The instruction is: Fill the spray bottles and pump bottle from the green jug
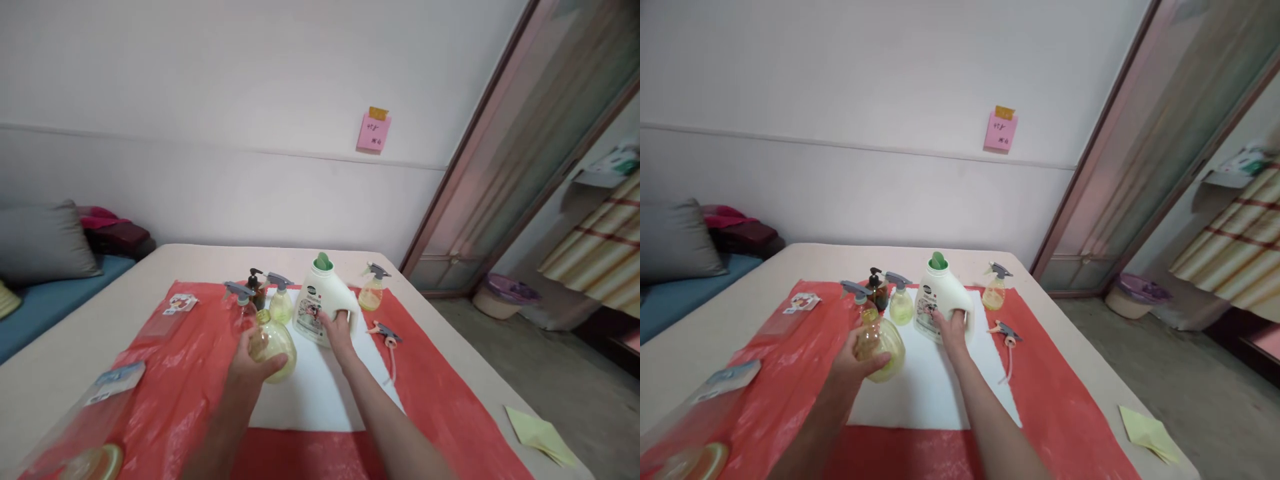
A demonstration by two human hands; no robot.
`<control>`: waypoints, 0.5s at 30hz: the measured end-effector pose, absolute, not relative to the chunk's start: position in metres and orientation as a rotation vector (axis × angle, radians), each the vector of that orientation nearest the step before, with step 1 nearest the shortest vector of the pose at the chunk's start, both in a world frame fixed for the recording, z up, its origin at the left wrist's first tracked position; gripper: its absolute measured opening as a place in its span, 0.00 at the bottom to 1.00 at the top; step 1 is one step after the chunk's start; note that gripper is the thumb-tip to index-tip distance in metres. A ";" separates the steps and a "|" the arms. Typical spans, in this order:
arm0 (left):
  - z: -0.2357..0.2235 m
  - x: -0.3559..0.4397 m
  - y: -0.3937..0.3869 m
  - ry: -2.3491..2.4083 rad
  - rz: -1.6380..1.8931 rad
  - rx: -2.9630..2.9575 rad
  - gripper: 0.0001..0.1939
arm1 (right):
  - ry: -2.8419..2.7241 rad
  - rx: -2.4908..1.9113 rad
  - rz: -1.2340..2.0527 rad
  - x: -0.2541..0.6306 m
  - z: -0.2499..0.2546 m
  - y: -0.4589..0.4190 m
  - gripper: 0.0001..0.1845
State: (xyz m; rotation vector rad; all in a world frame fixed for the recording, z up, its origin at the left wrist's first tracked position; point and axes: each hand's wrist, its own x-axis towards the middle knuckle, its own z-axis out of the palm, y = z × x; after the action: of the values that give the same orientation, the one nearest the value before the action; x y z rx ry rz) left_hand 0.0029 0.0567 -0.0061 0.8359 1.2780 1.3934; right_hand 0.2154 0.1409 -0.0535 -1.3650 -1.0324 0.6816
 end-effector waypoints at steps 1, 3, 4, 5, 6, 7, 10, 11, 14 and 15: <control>-0.008 0.003 0.057 1.273 1.390 0.835 0.40 | -1.034 -1.341 0.719 0.217 -0.051 0.149 0.46; -0.011 0.003 0.059 1.260 1.377 0.845 0.42 | -1.046 -1.264 0.799 0.220 -0.045 0.158 0.44; -0.012 0.002 0.060 1.270 1.370 0.863 0.43 | -1.053 -1.217 0.831 0.220 -0.043 0.158 0.44; -0.012 0.001 0.061 1.295 1.361 0.894 0.43 | -1.055 -1.170 0.853 0.221 -0.040 0.157 0.44; -0.011 0.001 0.061 1.335 1.347 0.935 0.42 | -1.052 -1.130 0.864 0.222 -0.038 0.153 0.45; -0.010 0.001 0.061 1.378 1.325 0.977 0.41 | -1.043 -1.096 0.866 0.224 -0.036 0.149 0.47; -0.005 0.003 0.058 1.441 1.250 1.074 0.38 | -0.988 -1.040 0.843 0.236 -0.025 0.134 0.51; -0.003 0.004 0.056 1.443 1.229 1.093 0.38 | -0.960 -1.032 0.835 0.241 -0.019 0.129 0.49; 0.004 0.010 0.048 1.436 1.159 1.148 0.38 | -0.882 -1.006 0.840 0.256 0.005 0.114 0.44; 0.006 0.012 0.045 1.420 1.129 1.174 0.38 | -0.849 -0.992 0.844 0.259 0.014 0.108 0.44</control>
State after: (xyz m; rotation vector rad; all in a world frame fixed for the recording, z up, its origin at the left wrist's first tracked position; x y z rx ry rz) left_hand 0.0118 0.0451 0.0059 1.1737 1.4196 1.1293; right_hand 0.2591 0.1081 0.0141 -0.9923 -0.8488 0.8441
